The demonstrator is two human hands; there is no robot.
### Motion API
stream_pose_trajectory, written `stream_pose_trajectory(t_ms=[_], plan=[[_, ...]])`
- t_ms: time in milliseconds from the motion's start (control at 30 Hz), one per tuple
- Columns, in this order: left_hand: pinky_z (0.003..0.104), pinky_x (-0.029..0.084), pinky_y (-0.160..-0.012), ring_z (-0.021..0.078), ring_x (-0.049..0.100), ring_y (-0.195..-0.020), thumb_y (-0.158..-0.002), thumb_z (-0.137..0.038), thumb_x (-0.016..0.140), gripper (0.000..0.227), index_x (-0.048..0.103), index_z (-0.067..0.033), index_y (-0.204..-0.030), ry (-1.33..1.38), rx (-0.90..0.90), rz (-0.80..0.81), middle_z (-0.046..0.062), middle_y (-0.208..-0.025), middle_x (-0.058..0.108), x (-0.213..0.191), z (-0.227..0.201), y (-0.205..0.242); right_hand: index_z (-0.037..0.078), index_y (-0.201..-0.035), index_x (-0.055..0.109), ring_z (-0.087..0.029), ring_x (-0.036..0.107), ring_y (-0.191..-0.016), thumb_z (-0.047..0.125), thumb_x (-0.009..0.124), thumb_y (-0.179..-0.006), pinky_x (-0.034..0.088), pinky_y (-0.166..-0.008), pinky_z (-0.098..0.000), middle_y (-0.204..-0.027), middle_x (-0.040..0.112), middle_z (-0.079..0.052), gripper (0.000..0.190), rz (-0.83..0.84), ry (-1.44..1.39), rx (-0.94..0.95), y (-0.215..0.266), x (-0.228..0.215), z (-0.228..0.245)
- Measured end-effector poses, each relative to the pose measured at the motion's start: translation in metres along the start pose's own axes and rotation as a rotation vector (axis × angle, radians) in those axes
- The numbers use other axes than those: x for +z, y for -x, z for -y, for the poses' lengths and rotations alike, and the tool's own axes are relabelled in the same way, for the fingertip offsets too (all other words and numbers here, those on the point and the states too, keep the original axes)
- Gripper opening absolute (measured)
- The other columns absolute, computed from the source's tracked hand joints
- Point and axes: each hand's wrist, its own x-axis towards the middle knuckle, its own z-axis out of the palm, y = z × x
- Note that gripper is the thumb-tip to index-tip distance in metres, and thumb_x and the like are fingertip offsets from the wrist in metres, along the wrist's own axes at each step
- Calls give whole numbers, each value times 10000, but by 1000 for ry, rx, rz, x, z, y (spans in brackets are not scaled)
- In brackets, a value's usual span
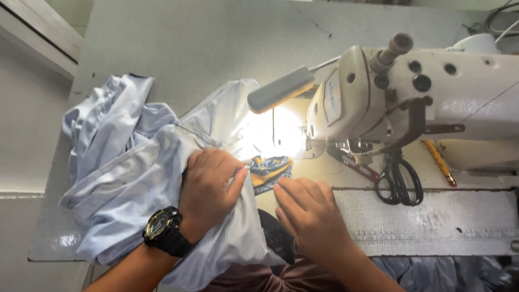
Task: Aligning a small fabric label on a garment and trimming threads with snips at a sewing machine station.
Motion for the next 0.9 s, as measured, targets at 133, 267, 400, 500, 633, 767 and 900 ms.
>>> stream_pose_trajectory(t_ms=[133, 267, 400, 500, 633, 767, 900], plan=[[396, 387, -817, 265, 548, -820, -992, -155, 635, 164, 563, -117, -850, -17, 15, -45, 22, -820, 571, -9, -3, -26, 40, -1198, 667, -292, 602, -1126, 171, 635, -977, 438, -907, -452, -1289, 654, -94, 259, -25, -37, -5, 0, 0, 0], [388, 381, -830, 264, 523, -822, -997, -132, 626, 179, 553, -120, -834, -62, 146, -95, 22, -832, 532, -3, -3, -51, 7, -1163, 672, -339, 602, -1107, 159, 658, -971, 462, -934, -497, -1254, 665, -132, 246, -22, -116, -27, -2, -6, -4], [409, 401, -818, 275, 561, -907, -930, -202, 686, 116, 610, -115, -943, -176, 248, 39, 54, -966, 642, 19, 12, -64, 0, -1116, 699, -334, 616, -1035, 162, 664, -971, 482, -915, -495, -1204, 679, -134, 221, -4, -173, -44, -6, -12, -10], [420, 414, -794, 290, 557, -946, -877, -176, 632, 117, 609, -147, -989, -302, 207, 121, 49, -1004, 601, 27, 14, -64, -20, -1136, 691, -340, 610, -1050, 137, 680, -953, 476, -923, -506, -1217, 670, -148, 241, 12, -186, -48, -6, -12, -12], [410, 401, -751, 266, 577, -768, -920, 27, 577, 119, 598, -85, -883, 181, 438, -5, 76, -899, 661, 0, -29, -50, -40, -1166, 682, -354, 592, -1114, 109, 685, -936, 469, -973, -530, -1278, 654, -156, 273, 19, -213, -36, -3, -13, -12], [384, 408, -673, 255, 577, -794, -946, -125, 626, 69, 590, -98, -892, 167, 447, 155, 43, -904, 605, 6, -28, -35, -40, -1081, 655, -359, 584, -1060, 89, 528, -1006, 468, -935, -522, -1193, 647, -157, 196, -3, -247, -49, -6, -16, -11], [400, 379, -681, 241, 518, -743, -914, -261, 681, 128, 603, -168, -873, -157, 365, 94, 5, -811, 523, 14, -25, -26, -31, -1162, 664, -342, 595, -1109, -1, 461, -952, 470, -984, -545, -1218, 650, -131, 293, 8, -205, -42, 0, -14, -10]])
